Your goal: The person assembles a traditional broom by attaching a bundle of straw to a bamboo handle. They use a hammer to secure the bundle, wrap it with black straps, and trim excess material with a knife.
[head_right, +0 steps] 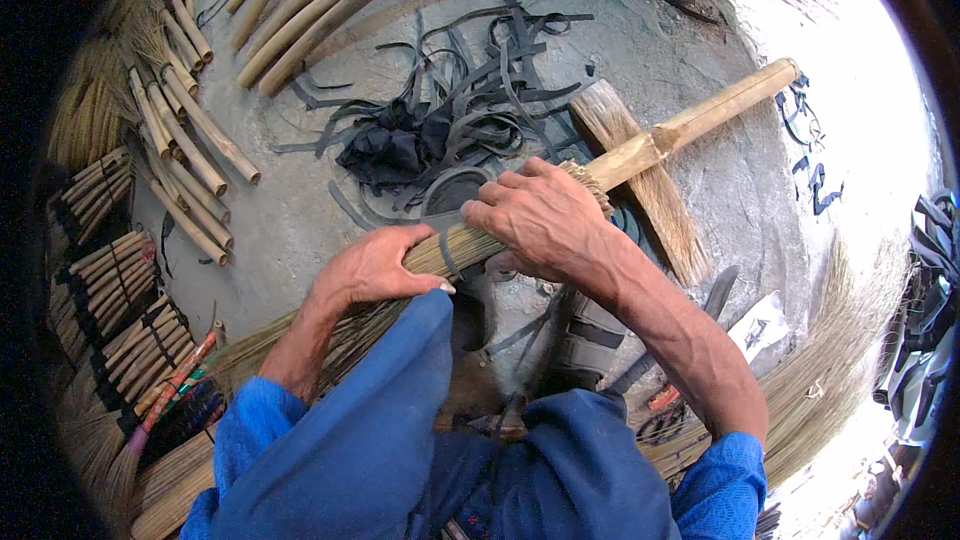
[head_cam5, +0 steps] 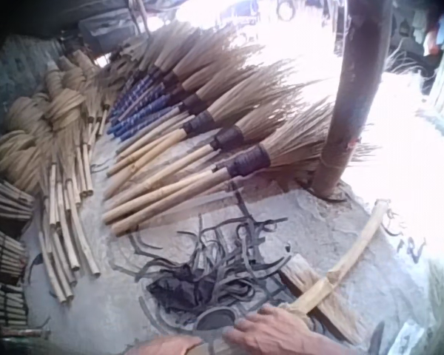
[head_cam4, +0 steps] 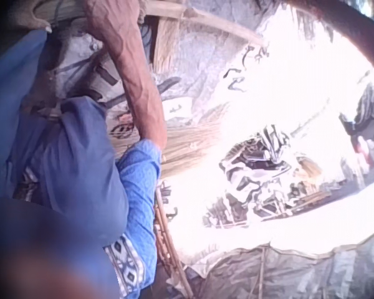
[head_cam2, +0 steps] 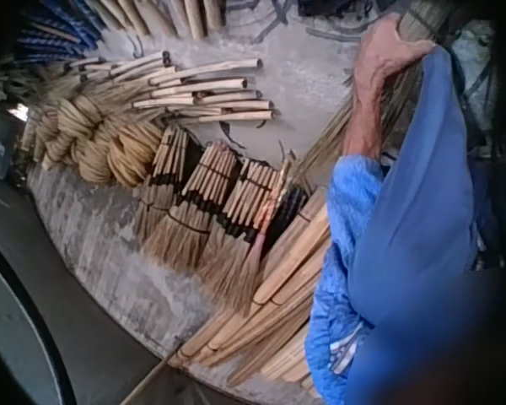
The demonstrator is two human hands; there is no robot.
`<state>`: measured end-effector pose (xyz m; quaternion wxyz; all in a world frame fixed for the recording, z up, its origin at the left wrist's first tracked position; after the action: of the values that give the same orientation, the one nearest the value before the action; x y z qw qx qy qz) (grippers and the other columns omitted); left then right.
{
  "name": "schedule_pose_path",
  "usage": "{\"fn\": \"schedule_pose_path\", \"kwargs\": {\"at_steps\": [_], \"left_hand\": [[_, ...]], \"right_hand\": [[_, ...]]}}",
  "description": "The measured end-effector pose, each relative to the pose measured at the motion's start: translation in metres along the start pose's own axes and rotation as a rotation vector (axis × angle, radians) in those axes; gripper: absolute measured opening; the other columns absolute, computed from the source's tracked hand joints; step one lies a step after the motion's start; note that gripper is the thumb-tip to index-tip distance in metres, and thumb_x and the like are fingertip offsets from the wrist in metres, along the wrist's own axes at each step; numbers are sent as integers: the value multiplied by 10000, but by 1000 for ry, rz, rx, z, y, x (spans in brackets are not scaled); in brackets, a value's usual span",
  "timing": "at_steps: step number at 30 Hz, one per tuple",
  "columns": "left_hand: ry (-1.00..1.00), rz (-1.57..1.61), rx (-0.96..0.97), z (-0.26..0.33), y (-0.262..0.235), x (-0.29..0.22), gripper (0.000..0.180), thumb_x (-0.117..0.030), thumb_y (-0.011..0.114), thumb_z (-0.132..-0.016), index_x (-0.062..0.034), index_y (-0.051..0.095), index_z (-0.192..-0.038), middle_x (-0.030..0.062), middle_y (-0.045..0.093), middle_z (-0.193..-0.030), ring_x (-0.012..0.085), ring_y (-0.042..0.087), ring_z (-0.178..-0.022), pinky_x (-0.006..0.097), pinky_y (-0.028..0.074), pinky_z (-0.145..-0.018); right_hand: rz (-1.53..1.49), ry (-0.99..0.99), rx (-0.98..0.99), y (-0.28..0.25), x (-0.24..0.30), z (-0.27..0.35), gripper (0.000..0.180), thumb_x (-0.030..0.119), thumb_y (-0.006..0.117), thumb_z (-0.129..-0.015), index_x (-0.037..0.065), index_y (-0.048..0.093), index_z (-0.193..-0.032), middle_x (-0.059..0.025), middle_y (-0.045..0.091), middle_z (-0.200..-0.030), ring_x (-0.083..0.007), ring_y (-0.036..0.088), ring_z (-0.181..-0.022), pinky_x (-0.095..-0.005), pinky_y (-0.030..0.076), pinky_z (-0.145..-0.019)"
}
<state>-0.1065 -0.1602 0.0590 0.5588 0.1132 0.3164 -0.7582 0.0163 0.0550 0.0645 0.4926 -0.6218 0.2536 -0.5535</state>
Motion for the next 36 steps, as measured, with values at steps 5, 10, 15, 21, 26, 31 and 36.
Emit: {"fn": "schedule_pose_path", "kwargs": {"at_steps": [5,10,15,21,26,31,36], "left_hand": [[276,-107,-623,37,29,-9,689,-301,933,-792,-1,662,-1350,211,687,-1243,439,697,-1167,512,579,-984],[233,-103,-723,29,34,-2,590,-177,922,-797,-27,664,-1306,185,685,-1193,434,705,-1126,529,584,-937],[211,-84,-758,15,32,4,484,-119,906,-778,-47,664,-1190,155,678,-1106,423,716,-1064,535,580,-856],[212,-51,-817,16,37,3,412,-95,887,-770,-59,636,-1095,144,666,-1060,417,714,-1012,532,576,-828],[197,-12,-822,17,39,4,376,-64,859,-788,-42,657,-1104,153,691,-1070,428,731,-1003,531,585,-838],[190,-5,-830,18,43,3,404,-52,859,-793,-31,659,-1143,156,719,-1129,433,745,-1053,522,595,-872],[252,-140,-864,18,42,3,623,-118,919,-779,-31,651,-1335,173,713,-1276,432,689,-1230,526,525,-1052]], "right_hand": [[-116,61,274,5,-9,-25,559,421,948,-793,132,765,-1235,-116,798,-1077,-347,778,-1106,-486,579,-979],[-232,151,403,10,-33,-48,525,519,911,-838,131,784,-1167,-167,818,-982,-408,801,-1011,-553,615,-865],[-142,160,356,13,-34,-49,590,598,902,-818,141,791,-1175,-151,818,-969,-394,812,-1000,-534,623,-857],[40,110,73,22,-14,-23,406,429,777,-954,121,744,-1216,-98,811,-1146,-297,767,-1155,-478,507,-1104],[211,152,-196,38,12,2,468,257,661,-1024,72,627,-1452,-120,692,-1459,-299,621,-1431,-539,400,-1261],[91,211,-253,46,32,27,705,244,690,-965,79,517,-1628,-115,545,-1647,-311,446,-1607,-557,264,-1359],[299,194,-321,47,14,7,523,243,633,-990,103,586,-1492,-82,643,-1387,-265,595,-1382,-509,381,-1271]]}}
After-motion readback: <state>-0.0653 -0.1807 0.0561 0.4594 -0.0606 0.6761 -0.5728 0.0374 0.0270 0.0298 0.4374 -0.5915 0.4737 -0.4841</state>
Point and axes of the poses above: each hand's wrist, its own z-axis away from the middle knuckle, its own y-axis out of the palm, x = y × z, the point moved 3 cm from there along -z, towards the middle knuckle
